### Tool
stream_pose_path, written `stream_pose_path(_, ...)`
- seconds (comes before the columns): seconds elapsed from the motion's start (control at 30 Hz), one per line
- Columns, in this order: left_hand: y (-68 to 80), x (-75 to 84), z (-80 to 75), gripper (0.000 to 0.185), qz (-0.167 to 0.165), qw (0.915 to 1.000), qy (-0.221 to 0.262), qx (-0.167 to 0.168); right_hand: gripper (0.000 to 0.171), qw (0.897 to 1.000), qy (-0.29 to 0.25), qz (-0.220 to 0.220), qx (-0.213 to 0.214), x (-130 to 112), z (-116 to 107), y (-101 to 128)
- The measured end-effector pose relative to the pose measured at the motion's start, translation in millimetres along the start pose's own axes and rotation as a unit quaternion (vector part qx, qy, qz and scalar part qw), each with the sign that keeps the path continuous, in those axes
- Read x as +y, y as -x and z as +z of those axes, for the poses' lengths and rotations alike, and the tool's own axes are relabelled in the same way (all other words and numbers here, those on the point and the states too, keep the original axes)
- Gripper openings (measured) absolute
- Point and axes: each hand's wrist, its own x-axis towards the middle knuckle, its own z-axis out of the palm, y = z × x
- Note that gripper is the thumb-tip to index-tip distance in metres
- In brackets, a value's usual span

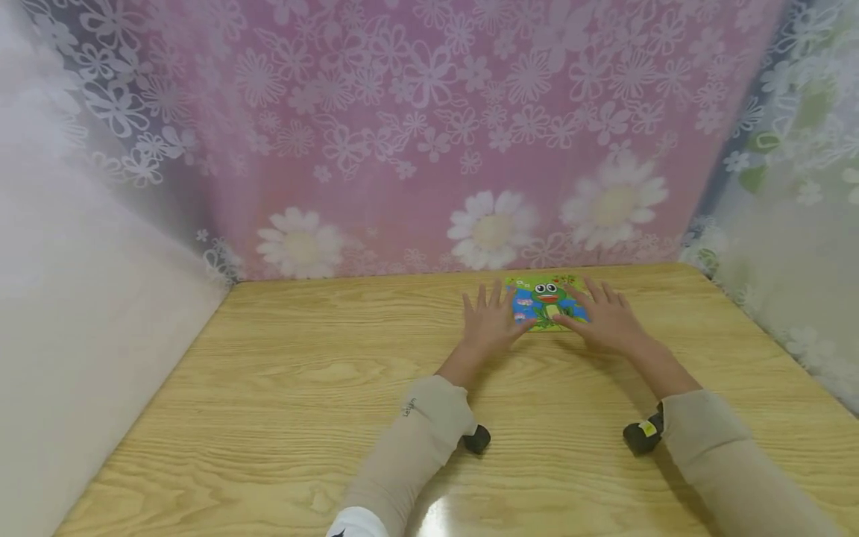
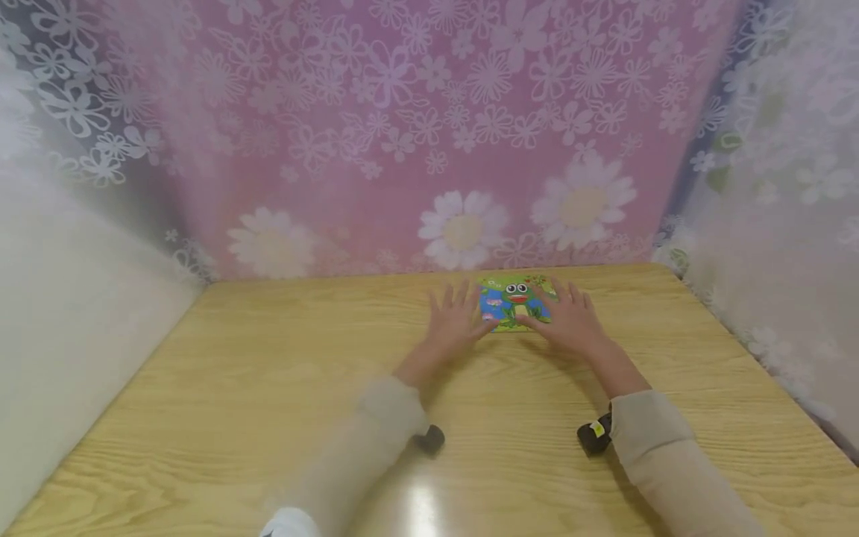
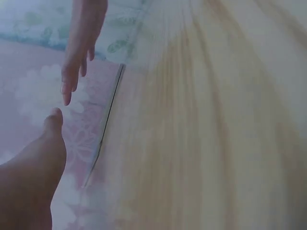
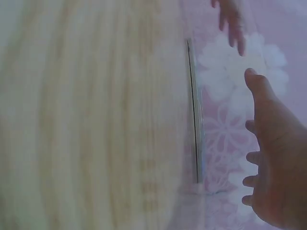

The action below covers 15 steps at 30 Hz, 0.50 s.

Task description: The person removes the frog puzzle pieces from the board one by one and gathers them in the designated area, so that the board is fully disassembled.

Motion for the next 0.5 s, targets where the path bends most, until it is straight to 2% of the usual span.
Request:
stream_pose_path(0.13,-1.2,6.0,12.2,0.081,0.006,0.9996,0.026,-0.005,0.077,1.0,-0.029,0.003,-0.002,13.5,1.6,1.7)
stream_pose_path(0.33,-4.2,7.8,21.5,0.082,-0.014,0.9962,0.08,-0.03,0.08,0.999,-0.049,0.011,-0.004,30.0,9.2,2.1)
stream_pose_path(0.5,-7.2,8.4,26.9,0.082,-0.025,0.9951,0.082,-0.05,0.079,0.998,-0.066,0.006,0.002,35.2,14.8,3.2)
